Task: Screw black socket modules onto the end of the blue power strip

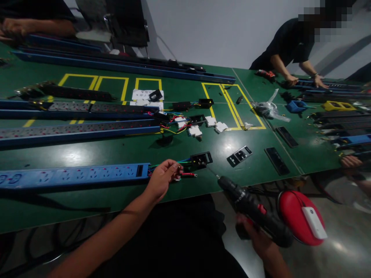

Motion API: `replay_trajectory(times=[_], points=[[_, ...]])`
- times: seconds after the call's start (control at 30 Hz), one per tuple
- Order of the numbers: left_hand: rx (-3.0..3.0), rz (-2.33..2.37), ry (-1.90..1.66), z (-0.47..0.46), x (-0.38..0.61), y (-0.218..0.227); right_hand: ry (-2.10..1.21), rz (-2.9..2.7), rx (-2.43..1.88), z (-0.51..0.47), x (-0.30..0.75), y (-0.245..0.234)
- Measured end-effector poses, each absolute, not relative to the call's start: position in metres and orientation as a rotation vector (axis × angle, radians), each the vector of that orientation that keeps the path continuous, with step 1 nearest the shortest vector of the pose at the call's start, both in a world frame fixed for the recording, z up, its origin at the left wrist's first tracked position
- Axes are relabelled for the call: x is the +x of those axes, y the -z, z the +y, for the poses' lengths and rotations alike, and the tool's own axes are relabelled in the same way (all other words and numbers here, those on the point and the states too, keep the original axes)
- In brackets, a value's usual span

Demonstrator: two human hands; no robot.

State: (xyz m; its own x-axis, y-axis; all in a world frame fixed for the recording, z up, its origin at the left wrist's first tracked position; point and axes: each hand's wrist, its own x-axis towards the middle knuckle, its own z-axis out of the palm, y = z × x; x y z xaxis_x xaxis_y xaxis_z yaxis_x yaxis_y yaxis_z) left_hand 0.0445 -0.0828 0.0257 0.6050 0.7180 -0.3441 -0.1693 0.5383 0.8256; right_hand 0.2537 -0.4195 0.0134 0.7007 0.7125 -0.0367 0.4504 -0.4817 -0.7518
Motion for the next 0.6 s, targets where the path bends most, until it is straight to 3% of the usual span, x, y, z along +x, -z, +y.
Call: replay_trajectory(times=[0.17, 0.6], points=[[0.711, 0.685, -0.562, -0.086, 0.064, -0.036, -0.774, -0.737, -2.102, -0.413, 0.237, -0.031], [0.672, 0.683, -0.542, -0.093, 0.062, -0.026, -0.839, -0.825, -2.027, -0.385, 0.234, -0.042]])
